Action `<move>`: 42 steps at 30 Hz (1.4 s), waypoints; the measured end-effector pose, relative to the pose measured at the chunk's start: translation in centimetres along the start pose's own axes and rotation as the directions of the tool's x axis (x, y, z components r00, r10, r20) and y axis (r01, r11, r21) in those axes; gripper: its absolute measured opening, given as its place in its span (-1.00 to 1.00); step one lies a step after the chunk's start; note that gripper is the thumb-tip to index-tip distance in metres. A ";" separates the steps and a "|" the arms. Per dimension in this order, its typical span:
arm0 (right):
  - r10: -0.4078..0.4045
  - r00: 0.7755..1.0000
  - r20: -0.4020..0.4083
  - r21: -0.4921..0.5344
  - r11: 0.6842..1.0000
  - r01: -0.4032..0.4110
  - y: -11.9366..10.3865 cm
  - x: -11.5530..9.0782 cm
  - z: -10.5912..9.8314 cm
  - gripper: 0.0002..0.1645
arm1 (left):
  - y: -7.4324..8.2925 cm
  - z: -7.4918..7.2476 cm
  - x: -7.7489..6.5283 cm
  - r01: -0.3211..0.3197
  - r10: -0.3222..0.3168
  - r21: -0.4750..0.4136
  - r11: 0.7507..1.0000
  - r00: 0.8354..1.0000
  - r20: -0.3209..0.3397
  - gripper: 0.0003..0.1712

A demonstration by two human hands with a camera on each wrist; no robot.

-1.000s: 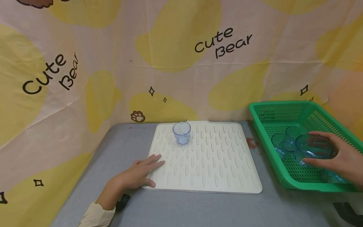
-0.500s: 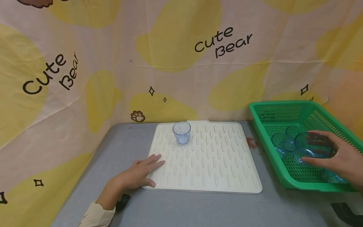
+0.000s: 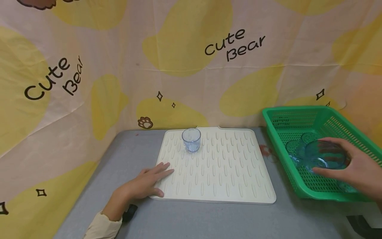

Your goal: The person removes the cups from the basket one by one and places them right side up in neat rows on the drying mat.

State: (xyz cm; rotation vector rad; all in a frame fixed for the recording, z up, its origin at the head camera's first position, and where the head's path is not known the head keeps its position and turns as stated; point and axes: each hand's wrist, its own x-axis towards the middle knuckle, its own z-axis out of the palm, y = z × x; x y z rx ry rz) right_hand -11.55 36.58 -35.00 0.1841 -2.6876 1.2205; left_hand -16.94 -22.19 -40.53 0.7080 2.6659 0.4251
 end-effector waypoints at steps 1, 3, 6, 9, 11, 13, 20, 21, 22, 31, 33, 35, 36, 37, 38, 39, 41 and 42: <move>0.005 1.000 -0.002 -0.008 1.000 -0.005 -0.2 0.0 0.1 -0.05 | 0.0 0.0 0.0 0.001 -0.001 -0.001 1.000 1.000 0.001 0.00; -0.008 1.000 -0.006 0.001 1.000 0.008 -0.5 -0.1 0.1 -0.05 | 0.0 0.0 0.0 0.003 -0.003 -0.001 1.000 1.000 0.002 0.00; -0.019 1.000 -0.016 0.015 1.000 0.019 -1.1 -0.2 0.2 -0.05 | 0.0 0.0 0.1 0.004 -0.004 0.001 1.000 1.000 0.002 0.01; -0.027 0.999 -0.020 0.026 0.999 0.028 -1.7 -0.3 0.3 -0.05 | 0.0 0.1 0.1 0.011 -0.011 -0.004 1.000 1.000 0.002 0.01; -0.027 0.999 -0.025 0.018 0.999 0.028 -2.1 -0.4 0.4 -0.05 | 0.0 0.1 0.1 0.014 -0.014 -0.009 1.000 1.000 0.003 0.01; -0.027 0.999 -0.027 0.007 1.000 0.027 -2.4 -0.5 0.5 -0.05 | 0.0 0.0 0.0 0.013 -0.013 -0.013 1.000 1.000 0.002 0.01; -0.039 0.999 -0.032 -0.034 0.999 0.038 -3.2 -0.7 0.9 -0.04 | 0.1 0.0 0.0 0.004 -0.004 -0.016 1.000 1.000 0.000 0.01; -0.039 0.999 -0.031 -0.032 0.999 0.038 -3.4 -0.8 1.0 -0.04 | 0.0 0.0 0.0 0.006 -0.006 -0.014 1.000 1.000 0.001 0.01; -0.034 0.999 -0.031 -0.035 0.999 0.033 -3.5 -0.8 1.1 -0.03 | 0.0 0.0 0.1 0.010 -0.010 -0.014 1.000 1.000 0.002 0.01; -0.022 1.000 -0.013 -0.053 0.998 0.021 -4.5 -1.0 1.4 -0.05 | -0.2 0.0 0.1 0.014 -0.014 -0.015 1.000 1.000 0.004 0.01; -0.016 1.000 -0.008 -0.056 0.998 0.016 -4.7 -1.0 1.5 -0.05 | -0.2 0.0 0.1 0.013 -0.013 -0.018 1.000 1.000 0.005 0.00; -0.011 1.000 0.002 -0.050 0.999 0.012 -4.8 -1.1 1.7 -0.05 | -0.2 0.0 0.1 0.012 -0.011 -0.020 1.000 1.000 0.006 0.00; -0.012 1.000 0.005 -0.046 0.999 0.012 -4.9 -1.1 1.8 -0.05 | -0.2 0.0 0.1 0.011 -0.011 -0.020 1.000 1.000 0.007 0.00; -0.010 1.000 0.011 -0.039 0.999 0.011 -4.9 -1.2 1.9 -0.05 | -0.2 0.0 0.1 0.011 -0.011 -0.019 1.000 1.000 0.007 0.00; -0.007 1.000 0.017 -0.036 0.999 0.008 -5.0 -1.2 2.0 -0.05 | -0.2 0.0 0.2 0.010 -0.010 -0.017 1.000 1.000 0.007 0.00; -0.004 1.000 0.022 -0.038 0.999 0.005 -5.0 -1.2 2.1 -0.05 | -0.1 0.0 0.2 0.009 -0.009 -0.016 1.000 1.000 0.007 0.00; -0.006 0.999 0.031 -0.043 0.999 0.007 -5.0 -1.2 2.5 -0.04 | -0.1 0.0 0.3 0.007 -0.006 -0.013 1.000 1.000 0.008 0.00; -0.004 0.999 0.037 -0.047 0.999 0.006 -5.0 -1.1 2.7 -0.03 | -0.1 0.0 0.3 0.005 -0.005 -0.012 1.000 1.000 0.008 0.00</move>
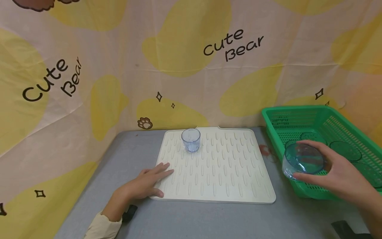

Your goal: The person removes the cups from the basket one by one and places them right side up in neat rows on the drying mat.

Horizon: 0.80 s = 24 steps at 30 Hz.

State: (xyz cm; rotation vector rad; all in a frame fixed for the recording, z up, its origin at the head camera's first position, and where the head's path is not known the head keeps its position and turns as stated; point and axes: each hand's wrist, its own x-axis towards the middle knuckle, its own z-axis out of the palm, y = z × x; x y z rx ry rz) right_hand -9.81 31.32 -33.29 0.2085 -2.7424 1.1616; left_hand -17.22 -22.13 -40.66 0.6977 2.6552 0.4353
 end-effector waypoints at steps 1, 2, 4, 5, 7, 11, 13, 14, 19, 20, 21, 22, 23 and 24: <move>-0.002 1.000 0.005 -0.001 1.000 0.002 -0.1 0.1 0.2 -0.03 | 0.0 0.0 0.0 -0.002 0.002 0.001 1.000 1.000 -0.001 0.00; -0.004 1.000 0.009 -0.005 1.000 0.004 -0.2 0.1 0.4 -0.03 | 0.0 0.1 0.0 -0.005 0.005 0.002 1.000 1.000 -0.002 0.00; -0.012 1.000 0.017 0.002 1.000 0.012 -0.4 0.2 0.8 -0.03 | 0.0 0.1 -0.1 -0.008 0.008 0.003 1.000 1.000 -0.005 0.00; -0.015 1.000 0.021 0.003 1.000 0.015 -0.5 0.2 1.0 -0.03 | 0.0 0.1 -0.1 -0.009 0.009 0.003 1.000 1.000 -0.007 0.01; -0.022 0.999 0.026 0.010 1.000 0.021 -0.8 0.2 1.4 -0.03 | 0.0 0.1 -0.1 -0.005 0.005 -0.002 1.000 1.000 -0.009 0.01; -0.004 0.999 0.048 0.002 1.000 0.004 -1.4 0.3 2.3 -0.01 | -0.1 0.1 -0.1 0.002 -0.003 -0.006 1.000 1.000 -0.009 0.00; 0.014 0.998 0.068 -0.002 1.000 -0.014 -1.8 0.4 2.9 0.00 | -0.1 0.1 -0.1 0.008 -0.008 -0.006 1.000 1.000 -0.006 0.00; 0.019 0.997 0.075 -0.006 1.000 -0.018 -2.1 0.5 3.1 0.00 | -0.1 0.1 0.0 0.010 -0.010 -0.005 1.000 1.000 -0.005 0.00; 0.032 0.994 0.105 -0.011 0.999 -0.031 -3.3 0.8 4.3 -0.01 | -0.1 0.1 0.0 0.018 -0.018 -0.004 1.000 1.000 -0.001 0.00; 0.034 0.993 0.109 -0.010 0.999 -0.033 -3.6 0.9 4.5 -0.02 | 0.0 0.1 0.0 0.017 -0.017 -0.003 1.000 1.000 0.000 0.00; 0.035 0.993 0.114 -0.007 0.999 -0.034 -3.8 0.9 4.7 -0.02 | 0.0 0.1 0.0 0.017 -0.017 -0.002 1.000 1.000 0.000 0.00; 0.032 0.993 0.116 0.000 0.999 -0.032 -4.0 1.0 4.9 -0.02 | 0.0 0.1 0.0 0.017 -0.017 -0.001 1.000 1.000 0.001 0.00; 0.030 0.993 0.118 0.004 1.000 -0.031 -4.2 1.0 5.1 -0.02 | 0.1 0.1 -0.1 0.018 -0.018 -0.002 1.000 1.000 0.002 0.00; 0.027 0.993 0.119 0.007 1.000 -0.028 -4.4 1.1 5.2 -0.02 | 0.1 0.0 -0.1 0.018 -0.018 -0.002 1.000 1.000 0.003 0.00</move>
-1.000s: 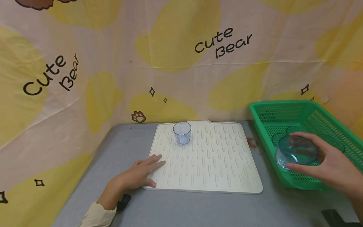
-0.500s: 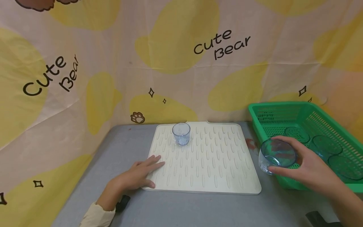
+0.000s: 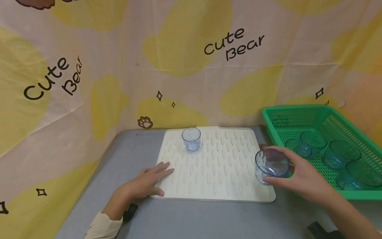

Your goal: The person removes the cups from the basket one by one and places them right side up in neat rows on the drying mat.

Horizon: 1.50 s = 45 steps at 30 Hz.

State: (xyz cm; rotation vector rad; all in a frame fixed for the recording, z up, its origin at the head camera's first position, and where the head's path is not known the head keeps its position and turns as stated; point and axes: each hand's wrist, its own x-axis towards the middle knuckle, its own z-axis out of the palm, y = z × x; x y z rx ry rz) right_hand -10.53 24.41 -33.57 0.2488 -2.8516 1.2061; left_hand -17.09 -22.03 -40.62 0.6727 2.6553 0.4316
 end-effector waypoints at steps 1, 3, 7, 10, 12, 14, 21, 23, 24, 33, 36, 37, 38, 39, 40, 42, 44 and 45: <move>-0.002 1.000 -0.001 0.000 1.000 0.002 -0.2 0.1 0.1 -0.02 | 0.1 0.0 0.0 0.001 -0.001 -0.002 1.000 1.000 0.002 0.00; -0.008 1.000 -0.002 0.003 1.000 0.008 -0.4 0.3 0.4 0.00 | 0.2 -0.1 0.1 0.003 -0.003 -0.001 1.000 1.000 0.003 -0.01; -0.002 1.000 0.002 0.017 1.000 0.002 -0.9 0.7 1.0 0.04 | 0.3 -0.3 0.2 0.006 -0.006 -0.001 1.000 1.000 0.005 -0.01; 0.008 1.000 0.013 0.034 0.999 -0.008 -1.1 1.1 1.5 0.05 | 0.4 -0.3 0.2 0.013 -0.013 0.000 1.000 1.000 0.006 -0.01; 0.008 1.000 0.020 0.052 0.999 -0.009 -1.3 1.4 1.9 0.05 | 0.3 -0.2 0.3 0.017 -0.017 0.006 1.000 1.000 0.006 -0.01; 0.005 1.000 0.023 0.079 0.997 -0.007 -1.5 1.7 2.3 0.04 | 0.3 -0.2 0.2 0.010 -0.010 0.010 1.000 1.000 0.005 -0.01; 0.021 1.000 0.018 0.091 0.996 -0.022 -2.1 2.5 3.3 0.06 | 0.5 -0.2 0.0 -0.003 0.003 0.017 1.000 1.000 -0.003 -0.02; 0.022 1.000 0.015 0.086 0.996 -0.023 -2.3 2.8 3.5 0.06 | 0.6 -0.1 0.1 0.008 -0.008 0.015 1.000 1.000 -0.003 -0.02; 0.019 1.000 0.013 0.084 0.996 -0.020 -2.3 2.9 3.6 0.06 | 0.6 -0.1 0.1 0.012 -0.012 0.011 1.000 1.000 -0.004 -0.02; 0.007 1.000 0.024 0.103 0.995 -0.010 -2.6 4.0 4.7 0.05 | 0.4 -0.3 -0.1 -0.004 0.004 -0.010 1.000 1.000 -0.007 -0.01; 0.009 1.000 0.016 0.083 0.996 -0.010 -2.8 4.3 5.0 0.04 | 0.3 -0.2 -0.1 -0.015 0.015 -0.008 1.000 1.000 -0.007 -0.01; 0.005 1.000 0.013 0.081 0.997 -0.006 -2.8 4.5 5.1 0.04 | 0.2 -0.2 -0.1 -0.016 0.016 -0.006 1.000 1.000 -0.008 -0.01; 0.002 1.000 0.010 0.083 0.997 -0.002 -2.9 4.6 5.2 0.03 | 0.2 -0.2 -0.1 -0.019 0.019 -0.004 1.000 1.000 -0.009 -0.01; -0.003 1.000 0.009 0.085 0.996 0.002 -3.0 4.8 5.3 0.03 | 0.2 -0.2 -0.1 -0.019 0.019 0.001 1.000 1.000 -0.009 -0.01; -0.004 1.000 0.008 0.088 0.996 0.003 -3.1 5.0 5.4 0.02 | 0.1 -0.1 -0.1 -0.019 0.019 0.003 1.000 1.000 -0.008 -0.01; -0.004 1.000 0.011 0.100 0.995 0.002 -3.1 5.3 5.5 0.02 | 0.0 -0.1 -0.1 -0.021 0.021 0.009 1.000 1.000 -0.010 0.00; 0.011 1.000 0.020 0.109 0.994 -0.013 -3.3 5.6 5.8 0.04 | 0.0 -0.1 -0.1 -0.023 0.023 0.013 1.000 1.000 -0.009 0.00; 0.025 0.999 0.028 0.111 0.993 -0.028 -3.3 5.7 5.9 0.04 | 0.0 -0.1 -0.1 -0.022 0.022 0.014 1.000 1.000 -0.008 0.00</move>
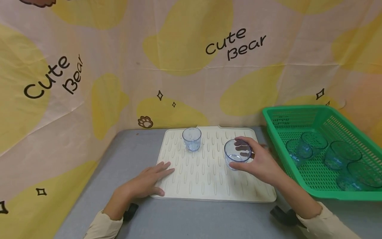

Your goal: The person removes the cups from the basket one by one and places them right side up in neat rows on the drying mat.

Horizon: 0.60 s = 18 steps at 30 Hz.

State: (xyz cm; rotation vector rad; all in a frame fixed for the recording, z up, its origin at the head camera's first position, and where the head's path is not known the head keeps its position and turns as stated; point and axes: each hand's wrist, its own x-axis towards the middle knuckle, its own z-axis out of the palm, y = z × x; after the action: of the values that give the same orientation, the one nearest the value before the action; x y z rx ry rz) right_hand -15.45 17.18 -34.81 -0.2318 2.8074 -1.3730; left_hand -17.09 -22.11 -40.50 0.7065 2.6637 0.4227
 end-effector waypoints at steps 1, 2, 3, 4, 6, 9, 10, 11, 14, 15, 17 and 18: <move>0.011 1.000 0.004 0.003 1.000 -0.011 0.0 0.2 0.1 0.05 | 0.0 0.0 0.0 0.001 -0.001 0.000 1.000 1.000 0.001 0.00; 0.020 1.000 0.008 0.011 1.000 -0.020 0.0 0.4 0.3 0.05 | 0.0 -0.1 0.0 0.003 -0.003 0.002 1.000 1.000 0.002 0.00; 0.026 1.000 0.010 0.019 0.999 -0.027 0.0 0.6 0.4 0.05 | 0.0 -0.1 0.0 0.008 -0.008 0.003 1.000 1.000 0.002 0.00; 0.030 0.999 0.014 0.025 0.999 -0.030 0.1 0.8 0.6 0.04 | 0.0 -0.1 0.0 0.012 -0.012 0.004 1.000 1.000 0.002 0.00; 0.029 0.999 0.020 0.038 0.999 -0.030 0.3 1.3 1.0 0.03 | 0.0 -0.1 0.0 0.014 -0.014 0.005 1.000 1.000 0.001 -0.01; 0.026 0.999 0.024 0.048 0.998 -0.027 0.7 2.0 1.6 0.00 | 0.0 -0.1 -0.1 0.001 -0.001 0.005 1.000 1.000 -0.001 0.00; 0.028 0.999 0.027 0.050 0.998 -0.029 0.9 2.3 1.8 0.00 | 0.0 -0.1 -0.2 -0.005 0.005 0.006 1.000 1.000 0.000 0.00; 0.028 0.999 0.028 0.053 0.998 -0.030 1.0 2.5 2.0 0.01 | 0.0 -0.1 -0.2 -0.006 0.006 0.004 1.000 1.000 0.001 0.00; 0.043 0.999 0.032 0.054 0.998 -0.044 1.3 3.3 2.6 0.03 | 0.0 -0.1 -0.3 -0.006 0.006 0.000 1.000 1.000 0.002 0.00; 0.049 0.998 0.033 0.053 0.997 -0.050 1.3 3.5 2.7 0.03 | 0.0 0.0 -0.3 -0.005 0.005 -0.001 1.000 1.000 0.003 0.00; 0.051 0.998 0.031 0.053 0.997 -0.053 1.3 4.1 3.0 0.04 | 0.0 0.0 -0.2 -0.002 0.002 -0.004 1.000 1.000 0.002 0.00; 0.052 0.998 0.030 0.046 0.998 -0.053 1.3 4.4 3.2 0.04 | 0.0 0.0 -0.2 -0.002 0.002 -0.002 1.000 1.000 0.001 -0.01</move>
State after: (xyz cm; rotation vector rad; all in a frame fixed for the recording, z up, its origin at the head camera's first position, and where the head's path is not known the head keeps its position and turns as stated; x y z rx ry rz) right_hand -19.71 14.92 -37.55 -0.1749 2.7340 -1.4102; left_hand -16.95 -22.23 -40.42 0.7086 2.6616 0.4262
